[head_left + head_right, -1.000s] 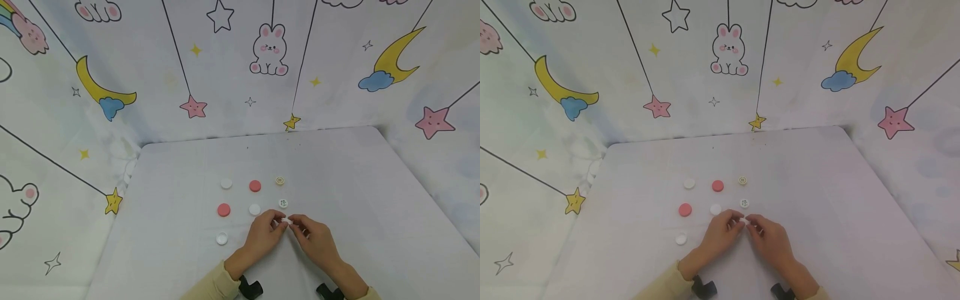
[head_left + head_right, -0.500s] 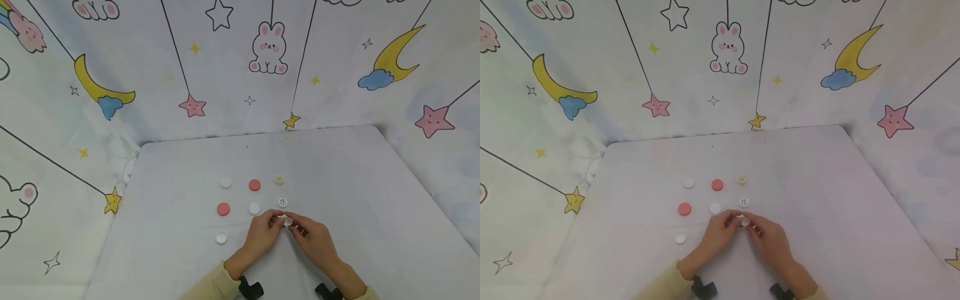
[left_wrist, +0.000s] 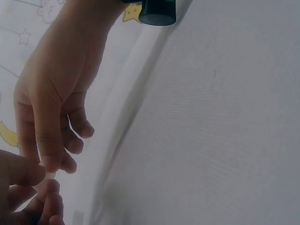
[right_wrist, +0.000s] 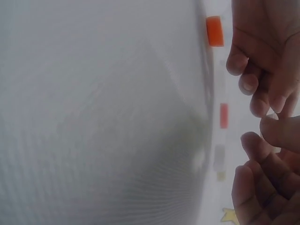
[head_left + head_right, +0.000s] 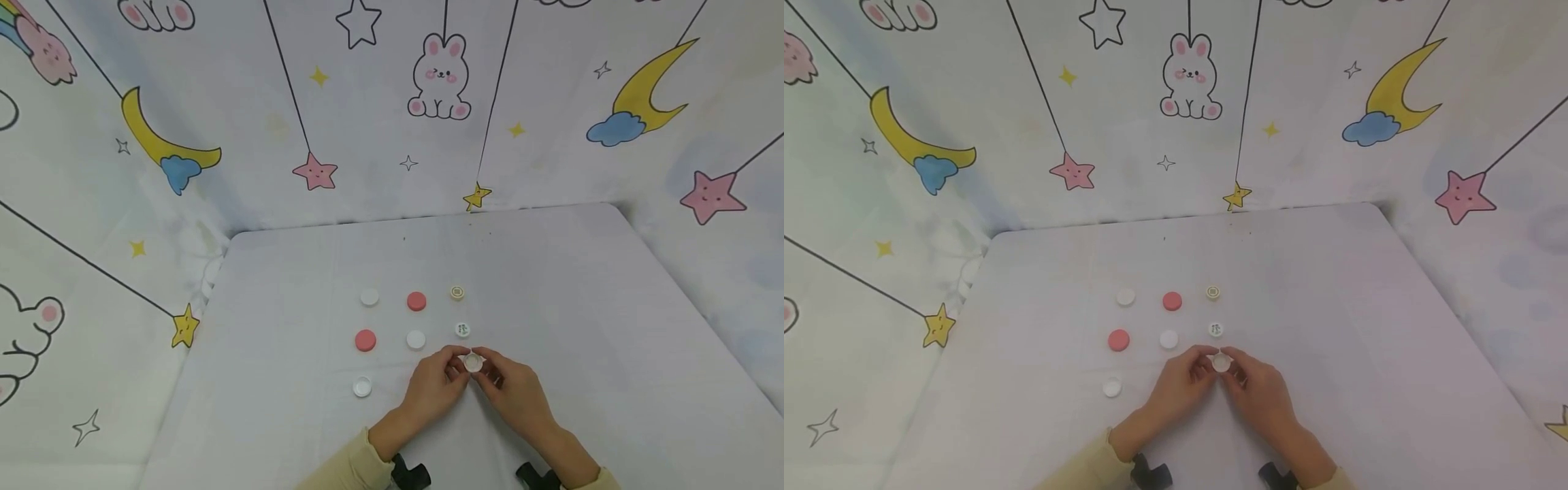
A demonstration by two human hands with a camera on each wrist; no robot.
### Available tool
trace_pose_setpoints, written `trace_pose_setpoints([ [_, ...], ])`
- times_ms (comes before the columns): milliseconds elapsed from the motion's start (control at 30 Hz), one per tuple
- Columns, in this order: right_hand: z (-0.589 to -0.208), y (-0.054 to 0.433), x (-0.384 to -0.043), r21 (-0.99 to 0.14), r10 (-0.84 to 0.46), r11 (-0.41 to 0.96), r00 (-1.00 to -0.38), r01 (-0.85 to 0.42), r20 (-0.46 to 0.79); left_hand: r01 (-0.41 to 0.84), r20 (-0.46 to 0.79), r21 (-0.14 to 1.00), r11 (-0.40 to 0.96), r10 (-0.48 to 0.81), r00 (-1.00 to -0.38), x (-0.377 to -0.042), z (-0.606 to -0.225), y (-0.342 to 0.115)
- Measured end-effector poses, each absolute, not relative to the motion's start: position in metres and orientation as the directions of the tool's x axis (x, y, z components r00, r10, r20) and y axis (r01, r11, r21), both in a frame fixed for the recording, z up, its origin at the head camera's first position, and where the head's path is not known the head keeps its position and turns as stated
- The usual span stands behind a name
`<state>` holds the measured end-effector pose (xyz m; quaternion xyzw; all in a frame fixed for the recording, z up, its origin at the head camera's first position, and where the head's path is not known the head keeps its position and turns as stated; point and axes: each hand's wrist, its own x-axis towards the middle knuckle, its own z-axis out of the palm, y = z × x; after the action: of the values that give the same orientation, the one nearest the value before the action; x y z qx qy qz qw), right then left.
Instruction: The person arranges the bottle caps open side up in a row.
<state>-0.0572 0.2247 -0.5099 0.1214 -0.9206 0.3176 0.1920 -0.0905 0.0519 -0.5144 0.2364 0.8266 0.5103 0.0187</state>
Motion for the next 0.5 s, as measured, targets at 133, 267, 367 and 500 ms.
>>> trace_pose_setpoints([
  [133, -0.5111, 0.2261, -0.0569, -0.533, -0.102, 0.782, -0.91, -0.323, 0.402, 0.399, 0.218, 0.818, 0.415, 0.418, -0.882, -0.0901, -0.5146, 0.0529],
  [267, -0.5106, 0.2274, -0.0569, -0.533, -0.107, 0.785, -0.916, -0.316, 0.387, 0.407, 0.21, 0.803, 0.435, 0.433, -0.877, -0.0894, -0.5148, 0.0532],
  [367, -0.5109, 0.2281, -0.0566, -0.531, -0.103, 0.79, -0.92, -0.307, 0.378, 0.419, 0.209, 0.794, 0.44, 0.449, -0.869, -0.0888, -0.5145, 0.053],
  [500, -0.5121, 0.2283, -0.0564, -0.535, -0.093, 0.793, -0.926, -0.291, 0.366, 0.447, 0.215, 0.755, 0.48, 0.463, -0.86, -0.0888, -0.5144, 0.0527],
])
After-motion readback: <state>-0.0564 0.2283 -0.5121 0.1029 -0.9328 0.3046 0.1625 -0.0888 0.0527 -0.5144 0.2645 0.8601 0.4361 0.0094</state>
